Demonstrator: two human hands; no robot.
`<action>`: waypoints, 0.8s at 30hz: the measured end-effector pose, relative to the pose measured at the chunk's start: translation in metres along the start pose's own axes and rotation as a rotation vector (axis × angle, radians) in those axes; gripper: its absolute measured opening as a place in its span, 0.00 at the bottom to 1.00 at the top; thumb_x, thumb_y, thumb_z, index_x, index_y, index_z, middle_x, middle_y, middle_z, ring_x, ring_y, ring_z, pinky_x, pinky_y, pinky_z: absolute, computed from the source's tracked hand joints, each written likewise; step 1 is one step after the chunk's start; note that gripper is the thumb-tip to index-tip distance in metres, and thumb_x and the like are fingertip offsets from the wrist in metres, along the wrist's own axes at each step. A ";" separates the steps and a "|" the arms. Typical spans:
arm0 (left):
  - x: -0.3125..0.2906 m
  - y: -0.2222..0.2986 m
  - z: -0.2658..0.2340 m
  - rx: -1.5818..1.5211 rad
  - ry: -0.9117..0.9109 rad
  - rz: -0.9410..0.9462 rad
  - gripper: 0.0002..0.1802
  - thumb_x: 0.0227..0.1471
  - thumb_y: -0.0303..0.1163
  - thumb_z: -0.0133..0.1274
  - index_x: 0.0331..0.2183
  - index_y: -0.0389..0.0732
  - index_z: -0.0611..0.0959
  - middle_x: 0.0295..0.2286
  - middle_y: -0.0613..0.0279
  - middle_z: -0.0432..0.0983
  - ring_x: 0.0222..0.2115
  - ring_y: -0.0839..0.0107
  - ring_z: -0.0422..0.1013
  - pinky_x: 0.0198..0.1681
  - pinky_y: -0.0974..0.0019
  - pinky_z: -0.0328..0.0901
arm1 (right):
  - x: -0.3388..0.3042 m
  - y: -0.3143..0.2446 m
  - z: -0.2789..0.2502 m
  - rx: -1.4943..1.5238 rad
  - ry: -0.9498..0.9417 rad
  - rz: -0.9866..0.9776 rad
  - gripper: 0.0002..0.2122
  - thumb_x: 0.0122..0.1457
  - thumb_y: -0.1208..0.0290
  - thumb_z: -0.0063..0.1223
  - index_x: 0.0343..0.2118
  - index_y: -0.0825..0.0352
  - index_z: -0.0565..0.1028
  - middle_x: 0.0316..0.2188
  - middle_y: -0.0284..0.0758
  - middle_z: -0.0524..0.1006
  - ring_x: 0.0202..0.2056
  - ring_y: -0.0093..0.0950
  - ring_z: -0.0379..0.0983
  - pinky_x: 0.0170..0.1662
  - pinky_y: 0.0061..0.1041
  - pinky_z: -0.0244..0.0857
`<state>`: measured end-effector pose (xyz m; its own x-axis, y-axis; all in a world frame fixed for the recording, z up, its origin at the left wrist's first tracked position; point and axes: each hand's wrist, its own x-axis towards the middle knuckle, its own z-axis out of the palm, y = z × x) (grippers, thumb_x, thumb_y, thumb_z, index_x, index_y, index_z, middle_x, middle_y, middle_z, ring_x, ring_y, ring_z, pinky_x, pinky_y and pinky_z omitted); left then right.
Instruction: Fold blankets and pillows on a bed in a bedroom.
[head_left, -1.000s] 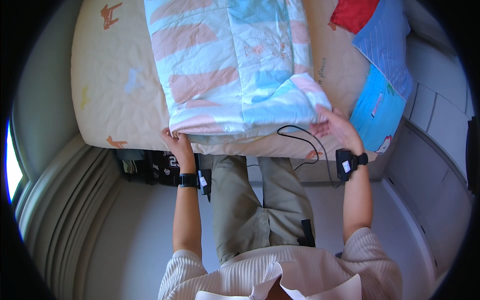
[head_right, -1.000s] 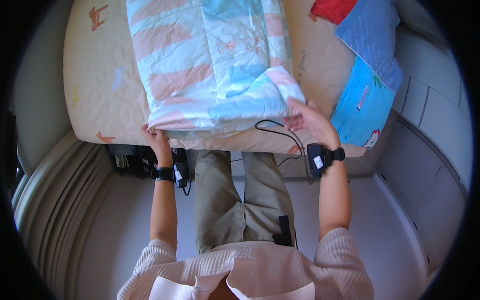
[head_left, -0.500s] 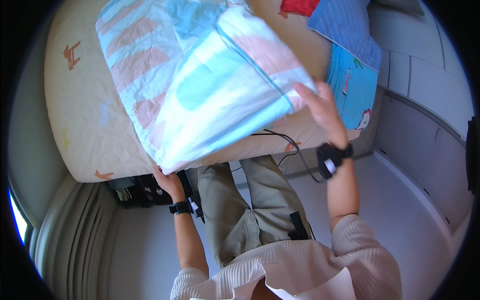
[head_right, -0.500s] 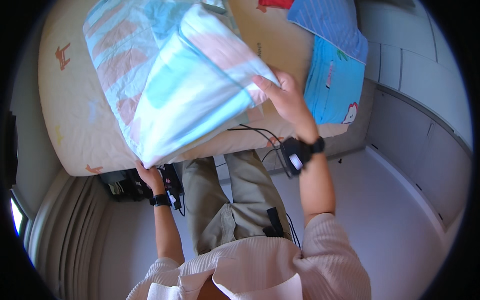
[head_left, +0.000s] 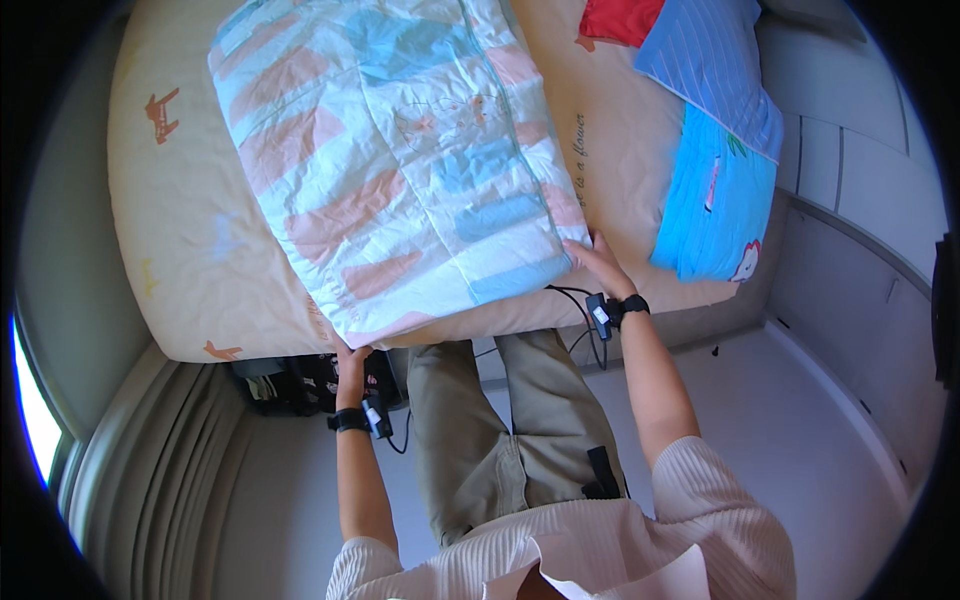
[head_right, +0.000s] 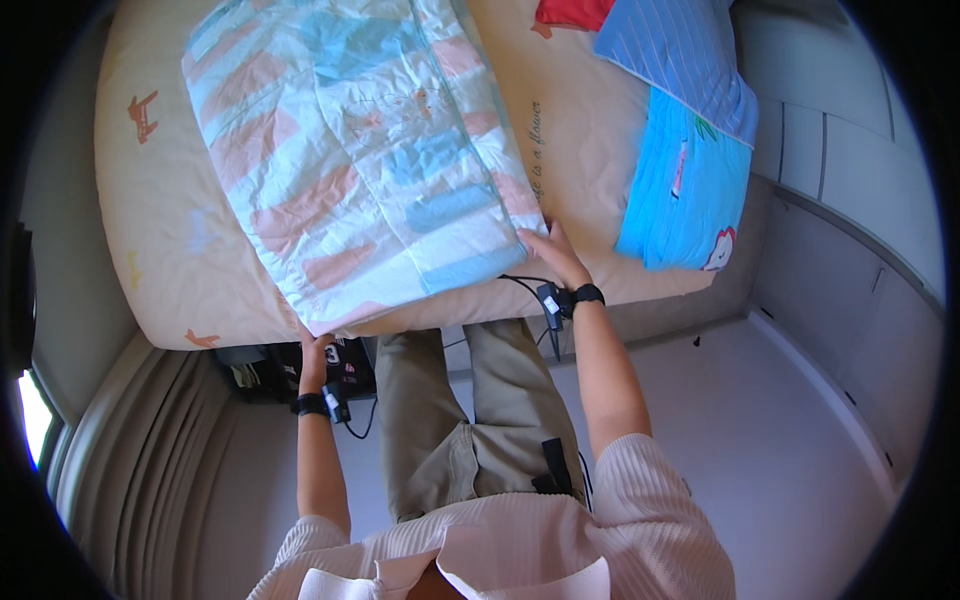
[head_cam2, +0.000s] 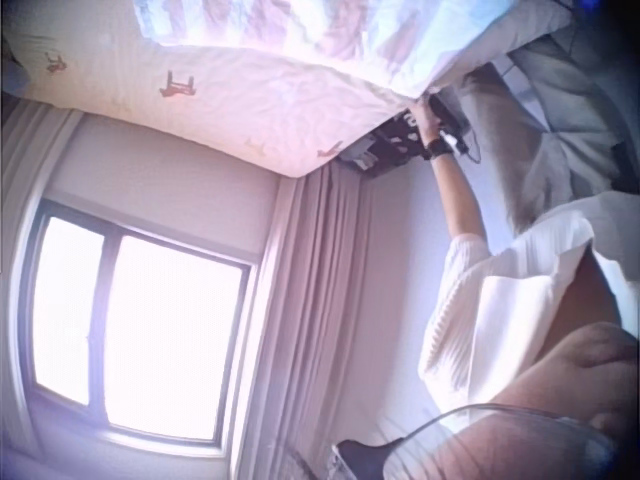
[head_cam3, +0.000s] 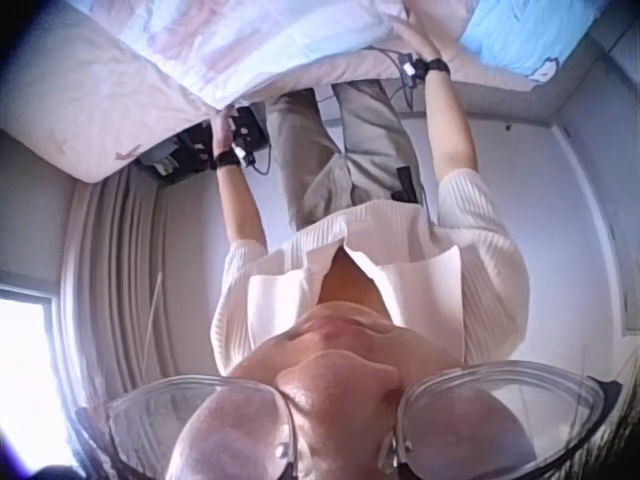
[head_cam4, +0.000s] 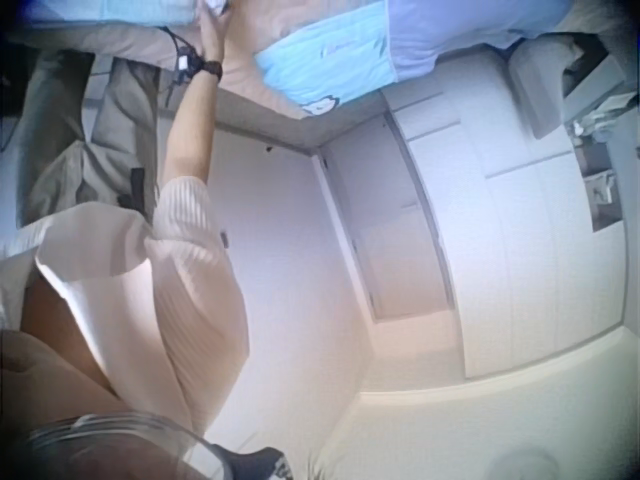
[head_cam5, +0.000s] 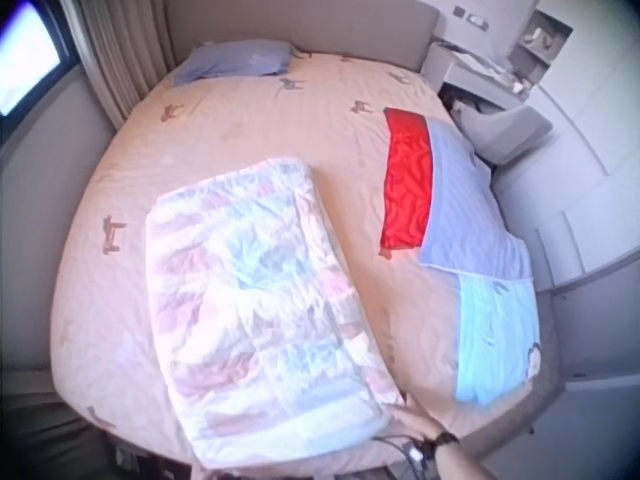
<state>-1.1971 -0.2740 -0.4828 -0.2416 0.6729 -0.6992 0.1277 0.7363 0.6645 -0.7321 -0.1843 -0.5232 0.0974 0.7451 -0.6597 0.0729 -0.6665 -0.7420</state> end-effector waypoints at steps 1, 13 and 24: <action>0.000 0.006 0.009 -0.011 -0.011 0.006 0.38 0.34 0.20 0.45 0.53 0.33 0.60 0.44 0.60 0.64 0.45 0.66 0.60 0.49 0.69 0.57 | 0.003 0.002 -0.015 -0.010 0.011 -0.007 0.24 0.50 0.61 0.58 0.45 0.73 0.67 0.33 0.33 0.74 0.33 0.22 0.69 0.39 0.21 0.63; -0.037 0.036 -0.034 0.282 0.051 0.179 0.32 0.43 0.23 0.51 0.53 0.35 0.63 0.44 0.47 0.69 0.44 0.57 0.69 0.46 0.60 0.64 | -0.053 -0.117 -0.012 0.186 -0.247 0.059 0.18 0.54 0.65 0.53 0.45 0.72 0.71 0.36 0.31 0.75 0.34 0.20 0.70 0.38 0.21 0.64; -0.180 0.016 -0.058 0.227 -0.068 -0.155 0.15 0.42 0.19 0.49 0.38 0.35 0.76 0.35 0.54 0.72 0.36 0.66 0.70 0.40 0.66 0.65 | -0.168 -0.033 -0.045 0.055 -0.361 0.599 0.15 0.55 0.65 0.51 0.40 0.72 0.73 0.26 0.37 0.77 0.23 0.25 0.74 0.27 0.23 0.70</action>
<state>-1.2076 -0.3870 -0.3312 -0.2107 0.5482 -0.8094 0.3081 0.8230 0.4772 -0.7059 -0.2882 -0.3825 -0.2317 0.2174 -0.9482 0.0586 -0.9698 -0.2366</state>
